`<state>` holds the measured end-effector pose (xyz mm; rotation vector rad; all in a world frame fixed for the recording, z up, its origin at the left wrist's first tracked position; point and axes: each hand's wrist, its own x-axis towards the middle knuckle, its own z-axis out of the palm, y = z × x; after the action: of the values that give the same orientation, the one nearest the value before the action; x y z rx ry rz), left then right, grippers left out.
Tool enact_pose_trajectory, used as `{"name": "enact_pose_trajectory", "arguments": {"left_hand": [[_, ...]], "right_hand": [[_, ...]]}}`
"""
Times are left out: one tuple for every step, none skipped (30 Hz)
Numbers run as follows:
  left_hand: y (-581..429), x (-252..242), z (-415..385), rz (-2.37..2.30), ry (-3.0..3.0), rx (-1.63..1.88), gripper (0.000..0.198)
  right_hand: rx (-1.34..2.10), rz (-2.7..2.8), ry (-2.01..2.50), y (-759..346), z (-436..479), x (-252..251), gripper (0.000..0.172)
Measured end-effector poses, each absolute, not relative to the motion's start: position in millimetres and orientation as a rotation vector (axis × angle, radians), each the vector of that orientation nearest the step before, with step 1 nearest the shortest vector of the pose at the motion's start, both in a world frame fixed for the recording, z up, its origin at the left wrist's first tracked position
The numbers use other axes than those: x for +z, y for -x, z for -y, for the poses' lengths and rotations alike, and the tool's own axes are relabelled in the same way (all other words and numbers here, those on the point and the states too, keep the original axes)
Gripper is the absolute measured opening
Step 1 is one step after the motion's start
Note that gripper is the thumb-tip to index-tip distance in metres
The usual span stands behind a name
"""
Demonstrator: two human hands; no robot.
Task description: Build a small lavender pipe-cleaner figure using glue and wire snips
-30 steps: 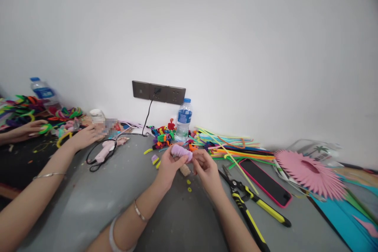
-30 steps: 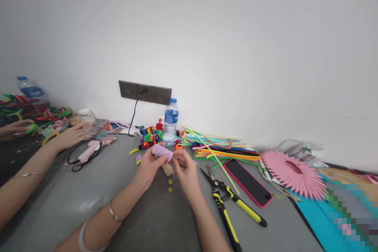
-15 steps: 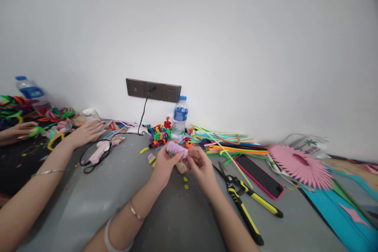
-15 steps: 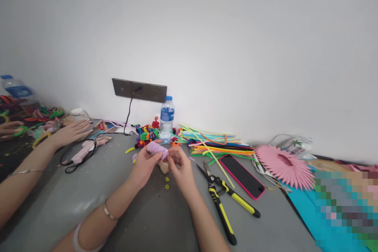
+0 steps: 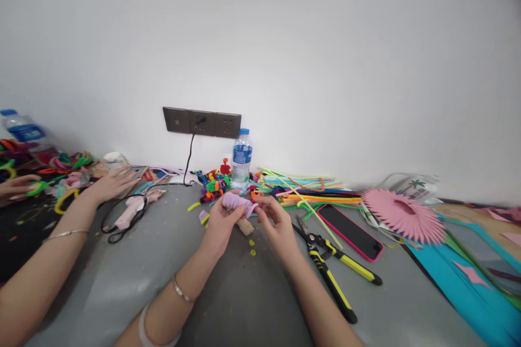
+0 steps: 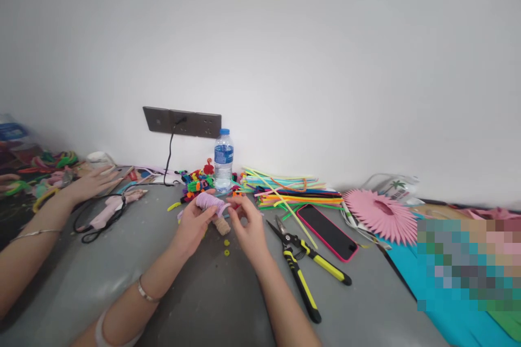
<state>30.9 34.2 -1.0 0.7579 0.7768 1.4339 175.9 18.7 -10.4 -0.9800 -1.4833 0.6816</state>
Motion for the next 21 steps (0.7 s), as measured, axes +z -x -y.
{"name": "enact_pose_trajectory", "arguments": {"left_hand": [[-30.4, -1.3, -34.6, -0.783, -0.765, 1.438, 0.057], [-29.9, -1.0, -34.9, -0.788, -0.768, 1.441, 0.057], [-29.5, -0.3, -35.2, -0.793, -0.767, 1.443, 0.058], [-29.3, 0.8, -35.4, -0.797, -0.762, 1.444, 0.058], [-29.1, 1.9, -35.7, -0.798, -0.759, 1.444, 0.057], [-29.1, 2.8, -36.0, -0.798, -0.756, 1.441, 0.056], [-29.1, 3.4, -36.3, -0.795, -0.753, 1.439, 0.056], [-29.3, 3.6, -36.7, -0.791, -0.755, 1.435, 0.056], [-29.5, 3.3, -37.0, -0.785, -0.76, 1.43, 0.057], [-29.8, 2.5, -37.2, -0.781, -0.773, 1.427, 0.057], [-30.0, 1.4, -37.3, -0.778, -0.792, 1.424, 0.057], [-30.1, 0.0, -37.2, -0.776, -0.817, 1.425, 0.057], [-30.1, -1.5, -37.1, -0.774, -0.846, 1.431, 0.056], [-30.0, -3.0, -37.0, -0.773, -0.883, 1.441, 0.054], [-29.7, -4.6, -36.9, -0.772, -0.925, 1.454, 0.051], [-29.3, -6.0, -36.9, -0.773, -0.972, 1.468, 0.048], [-28.9, -7.4, -37.0, -0.773, -1.021, 1.484, 0.044], [-28.4, -8.7, -37.3, -0.776, -1.067, 1.501, 0.041], [-28.0, -9.8, -37.7, -0.778, -1.11, 1.519, 0.039], [-27.6, -10.6, -38.2, -0.778, -1.148, 1.538, 0.037], [-27.3, -11.2, -38.7, -0.775, -1.181, 1.557, 0.037]], "right_hand": [[0.68, 1.484, 0.978, -175.3, -18.0, -9.9, 0.02], [0.686, 1.483, 0.975, -174.5, -17.5, -9.8, 0.021], [0.697, 1.48, 0.972, -173.7, -17.3, -10.1, 0.022], [0.71, 1.474, 0.969, -173.1, -17.5, -10.8, 0.023], [0.725, 1.466, 0.966, -172.6, -18.0, -11.6, 0.023], [0.74, 1.455, 0.964, -172.4, -18.8, -12.4, 0.024], [0.757, 1.442, 0.961, -172.4, -19.8, -13.1, 0.023], [0.773, 1.432, 0.955, -172.6, -20.8, -13.4, 0.023], [0.79, 1.421, 0.945, -172.9, -21.7, -13.3, 0.021], [0.807, 1.409, 0.934, -173.4, -22.4, -12.8, 0.02], [0.826, 1.396, 0.92, -173.8, -22.9, -12.0, 0.019], [0.849, 1.381, 0.903, -174.2, -23.1, -10.9, 0.018], [0.876, 1.363, 0.883, -174.5, -23.1, -9.9, 0.018], [0.902, 1.342, 0.862, -174.7, -23.0, -9.0, 0.018], [0.926, 1.322, 0.841, -174.7, -22.8, -8.2, 0.019], [0.944, 1.306, 0.82, -174.5, -22.6, -7.7, 0.019], [0.956, 1.292, 0.802, -174.2, -22.4, -7.3, 0.019], [0.963, 1.282, 0.787, -173.8, -22.3, -7.1, 0.019], [0.969, 1.276, 0.774, -173.3, -22.2, -7.0, 0.019], [0.977, 1.271, 0.761, -172.9, -22.1, -6.9, 0.018], [0.988, 1.267, 0.747, -172.4, -22.1, -6.8, 0.018]]}}
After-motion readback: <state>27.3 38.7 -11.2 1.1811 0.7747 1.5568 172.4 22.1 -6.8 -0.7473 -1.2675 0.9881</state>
